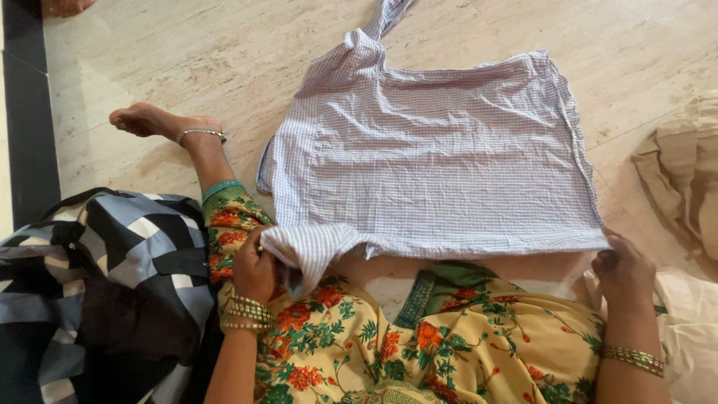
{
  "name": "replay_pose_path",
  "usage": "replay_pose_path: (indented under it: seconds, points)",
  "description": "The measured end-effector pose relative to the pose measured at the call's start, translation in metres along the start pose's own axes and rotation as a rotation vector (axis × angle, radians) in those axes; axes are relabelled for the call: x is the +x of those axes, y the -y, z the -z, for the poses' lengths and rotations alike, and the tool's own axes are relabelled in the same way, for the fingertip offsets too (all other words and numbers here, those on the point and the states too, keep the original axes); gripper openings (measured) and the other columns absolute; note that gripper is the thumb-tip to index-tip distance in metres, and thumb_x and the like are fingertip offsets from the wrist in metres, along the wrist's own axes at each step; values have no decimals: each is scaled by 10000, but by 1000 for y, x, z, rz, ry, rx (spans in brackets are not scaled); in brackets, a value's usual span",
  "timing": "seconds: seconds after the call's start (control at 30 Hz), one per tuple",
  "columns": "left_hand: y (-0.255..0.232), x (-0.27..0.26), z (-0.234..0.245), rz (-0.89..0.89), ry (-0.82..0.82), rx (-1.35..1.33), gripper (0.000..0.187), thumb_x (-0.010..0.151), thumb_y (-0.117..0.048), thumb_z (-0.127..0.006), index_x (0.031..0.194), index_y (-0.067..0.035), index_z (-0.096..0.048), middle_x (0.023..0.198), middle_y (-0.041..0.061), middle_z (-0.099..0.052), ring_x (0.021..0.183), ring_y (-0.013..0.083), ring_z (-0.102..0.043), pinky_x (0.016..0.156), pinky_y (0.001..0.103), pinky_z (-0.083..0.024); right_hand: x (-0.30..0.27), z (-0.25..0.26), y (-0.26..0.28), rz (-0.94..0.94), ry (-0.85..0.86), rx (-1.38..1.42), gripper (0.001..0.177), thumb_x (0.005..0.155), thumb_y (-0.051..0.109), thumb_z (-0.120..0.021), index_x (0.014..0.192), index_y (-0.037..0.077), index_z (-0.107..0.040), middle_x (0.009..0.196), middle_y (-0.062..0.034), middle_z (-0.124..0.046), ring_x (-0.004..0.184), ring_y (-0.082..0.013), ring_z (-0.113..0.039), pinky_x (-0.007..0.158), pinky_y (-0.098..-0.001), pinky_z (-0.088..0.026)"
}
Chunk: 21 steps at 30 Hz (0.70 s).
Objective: The person buttons a shirt, spreads it out on the floor, and folds it into a compact rectangular shape before placing it into a bag.
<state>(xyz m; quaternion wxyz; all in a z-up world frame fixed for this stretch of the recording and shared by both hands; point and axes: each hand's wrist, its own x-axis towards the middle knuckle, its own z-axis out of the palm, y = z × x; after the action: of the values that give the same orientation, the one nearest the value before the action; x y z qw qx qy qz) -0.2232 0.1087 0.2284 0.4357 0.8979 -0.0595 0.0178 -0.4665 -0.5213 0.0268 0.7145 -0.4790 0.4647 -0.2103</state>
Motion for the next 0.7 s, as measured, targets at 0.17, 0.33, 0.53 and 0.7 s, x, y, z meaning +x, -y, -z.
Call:
replay_pose_path:
  seconds: [0.17, 0.33, 0.53, 0.7]
  points:
    - [-8, 99, -32, 112, -1, -147, 268, 1020, -251, -596, 1134, -30, -697, 911, 98, -766, 657, 141, -719, 547, 281, -562, 54, -17, 19, -98, 113, 331, 320, 1035, 111, -580, 1324, 15, -678, 1054, -71, -715, 932, -167, -707, 744, -275, -545]
    - [14, 203, -90, -146, -159, 170, 176, 1012, -184, -639, 1001, -21, -703, 929, 166, -757, 836, 339, -738, 707, 440, -557, 93, -81, 45, -45, 193, 166, 313, 1081, 124, -620, 1372, 9, -635, 1119, -85, -697, 988, -209, -676, 776, -319, -547]
    - [93, 232, -159, -148, -176, 199, 420, 905, -197, -750, 1237, -2, -583, 1254, 242, -655, 1167, 413, -614, 960, 474, -497, 125, -105, 8, 124, 53, -260, 502, 1020, 132, -706, 1469, 71, -491, 1205, -38, -635, 1041, -146, -675, 727, -288, -519]
    - [140, 165, -127, -26, -95, 288, 539, 904, -223, -793, 1354, -47, -554, 1329, 180, -636, 1242, 334, -616, 1041, 447, -501, 136, -16, -34, 453, -99, -365, 529, 1010, -1, -723, 1502, -40, -531, 1314, -127, -677, 1181, -184, -679, 978, -279, -571]
